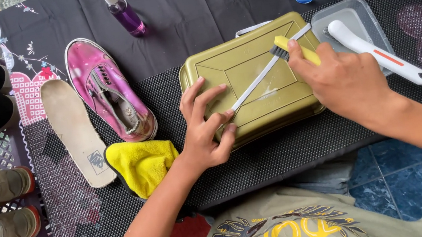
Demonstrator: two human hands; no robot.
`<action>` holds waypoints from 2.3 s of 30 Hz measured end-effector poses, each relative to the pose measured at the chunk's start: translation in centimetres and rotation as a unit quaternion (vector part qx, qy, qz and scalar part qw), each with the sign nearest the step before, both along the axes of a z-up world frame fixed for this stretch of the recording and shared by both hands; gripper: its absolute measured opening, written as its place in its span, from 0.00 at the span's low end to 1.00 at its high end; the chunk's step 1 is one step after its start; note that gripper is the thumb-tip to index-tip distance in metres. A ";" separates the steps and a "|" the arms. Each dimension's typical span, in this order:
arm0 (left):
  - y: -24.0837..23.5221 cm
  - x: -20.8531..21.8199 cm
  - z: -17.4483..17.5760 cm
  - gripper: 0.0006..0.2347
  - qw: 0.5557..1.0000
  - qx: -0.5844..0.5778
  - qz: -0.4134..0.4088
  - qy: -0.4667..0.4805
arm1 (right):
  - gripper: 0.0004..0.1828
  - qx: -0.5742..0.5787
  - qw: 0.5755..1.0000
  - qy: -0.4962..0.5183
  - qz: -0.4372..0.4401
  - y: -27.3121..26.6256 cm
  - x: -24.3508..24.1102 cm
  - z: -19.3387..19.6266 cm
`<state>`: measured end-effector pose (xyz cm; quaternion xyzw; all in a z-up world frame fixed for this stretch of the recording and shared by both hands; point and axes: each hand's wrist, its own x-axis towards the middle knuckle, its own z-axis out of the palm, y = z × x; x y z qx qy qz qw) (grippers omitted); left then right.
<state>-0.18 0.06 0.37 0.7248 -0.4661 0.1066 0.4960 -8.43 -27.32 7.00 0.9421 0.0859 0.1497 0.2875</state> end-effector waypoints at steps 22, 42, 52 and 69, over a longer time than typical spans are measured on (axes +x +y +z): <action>-0.1 0.0 -0.3 0.08 1.000 0.005 0.005 -0.005 | 0.26 0.103 0.988 0.053 0.098 5.2 -0.4 0.2; -0.2 0.1 -0.3 0.08 1.000 0.003 -0.002 -0.001 | 0.29 0.040 0.998 0.044 0.033 1.3 0.3 0.0; -0.4 0.0 -0.1 0.07 1.000 0.000 0.001 -0.005 | 0.29 0.052 0.998 -0.014 -0.015 -0.3 0.2 -0.6; -0.8 -0.1 -0.1 0.07 1.000 -0.002 0.007 -0.005 | 0.17 0.300 0.933 -0.137 -0.143 -5.7 -6.6 -6.5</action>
